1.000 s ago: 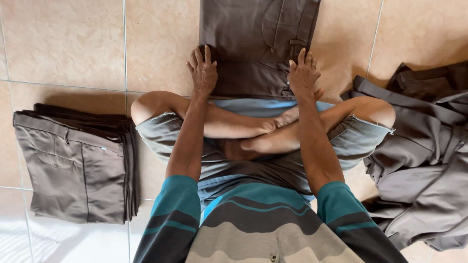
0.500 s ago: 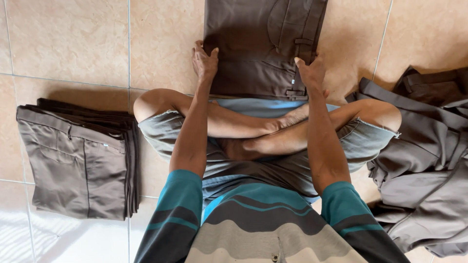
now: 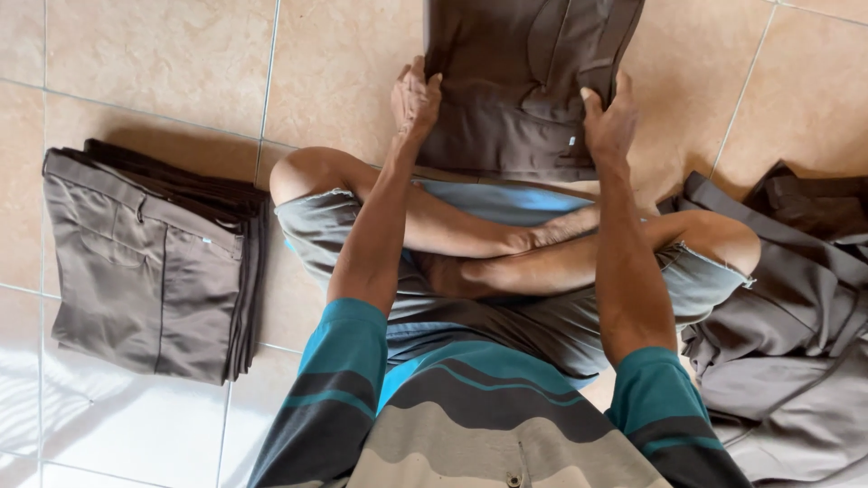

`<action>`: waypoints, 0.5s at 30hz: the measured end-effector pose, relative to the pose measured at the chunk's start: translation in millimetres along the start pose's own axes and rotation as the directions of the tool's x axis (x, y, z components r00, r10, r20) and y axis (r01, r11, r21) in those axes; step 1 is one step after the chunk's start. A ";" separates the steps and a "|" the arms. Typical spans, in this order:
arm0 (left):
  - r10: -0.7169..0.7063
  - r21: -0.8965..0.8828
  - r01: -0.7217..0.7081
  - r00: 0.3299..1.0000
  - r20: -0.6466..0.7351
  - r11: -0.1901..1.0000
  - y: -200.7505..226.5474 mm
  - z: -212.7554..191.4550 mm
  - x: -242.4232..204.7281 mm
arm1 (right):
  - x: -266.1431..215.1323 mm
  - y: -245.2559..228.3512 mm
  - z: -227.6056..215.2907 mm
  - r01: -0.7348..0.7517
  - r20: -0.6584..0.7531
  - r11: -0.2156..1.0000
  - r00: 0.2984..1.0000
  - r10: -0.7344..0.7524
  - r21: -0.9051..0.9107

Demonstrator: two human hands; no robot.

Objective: Folding brown trousers and stacking them neatly on the floor.

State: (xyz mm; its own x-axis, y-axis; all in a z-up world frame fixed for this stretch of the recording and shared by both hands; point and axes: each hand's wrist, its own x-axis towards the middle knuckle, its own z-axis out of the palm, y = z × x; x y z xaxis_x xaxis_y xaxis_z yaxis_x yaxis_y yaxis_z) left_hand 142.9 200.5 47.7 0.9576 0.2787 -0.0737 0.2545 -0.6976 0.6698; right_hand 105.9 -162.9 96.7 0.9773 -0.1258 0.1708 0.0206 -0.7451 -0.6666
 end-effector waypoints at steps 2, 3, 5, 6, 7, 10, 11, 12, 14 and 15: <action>0.084 -0.005 -0.085 0.995 -0.052 0.996 18.0 -17.7 -3.8 | 16.7 -1.1 0.8 0.113 -0.038 0.992 0.993 -0.115 -0.046; 0.079 -0.004 -0.080 0.995 -0.061 0.997 22.4 -25.6 -3.5 | 24.0 -9.9 -1.3 0.122 -0.035 0.992 0.992 -0.124 -0.042; 0.069 -0.007 -0.070 0.992 -0.106 0.998 30.2 -43.0 -3.0 | 38.9 -29.3 -4.5 0.161 -0.039 0.979 0.985 -0.168 -0.126; 0.061 -0.007 -0.062 0.991 -0.118 0.998 32.8 -54.8 -3.2 | 45.3 -44.5 -7.4 0.174 -0.034 0.977 0.983 -0.179 -0.121; 0.075 -0.027 -0.080 0.985 -0.157 0.996 34.4 -68.2 -3.3 | 52.0 -60.9 -8.9 0.189 -0.021 0.977 0.981 -0.192 -0.098; 0.095 -0.079 -0.120 0.959 -0.267 0.990 35.7 -117.4 -7.8 | 71.0 -110.5 -7.8 0.234 0.012 0.971 0.972 -0.233 -0.042; 0.109 -0.112 -0.152 0.940 -0.323 0.982 34.8 -136.5 -10.1 | 78.3 -128.8 -5.1 0.250 0.027 0.968 0.968 -0.249 -0.018; 0.096 -0.107 -0.141 0.934 -0.346 0.984 33.7 -155.8 -14.8 | 80.4 -146.8 -4.2 0.272 0.037 0.962 0.962 -0.272 -0.004; 0.075 -0.138 -0.150 0.895 -0.440 0.979 30.5 -197.1 -24.0 | 86.9 -186.8 -0.2 0.401 0.022 0.916 0.916 -0.401 -0.014; 0.055 -0.133 -0.132 0.882 -0.468 0.982 26.7 -218.6 -30.9 | 86.1 -210.6 0.5 0.430 0.036 0.903 0.902 -0.430 0.006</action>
State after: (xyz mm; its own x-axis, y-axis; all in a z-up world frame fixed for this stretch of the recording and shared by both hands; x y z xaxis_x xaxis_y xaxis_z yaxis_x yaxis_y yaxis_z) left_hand 90.6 317.6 229.5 0.7950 0.5168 0.3176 0.1060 -0.6339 0.7661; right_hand 185.7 -16.5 251.4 0.8805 0.2301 0.4144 0.4398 -0.7226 -0.5333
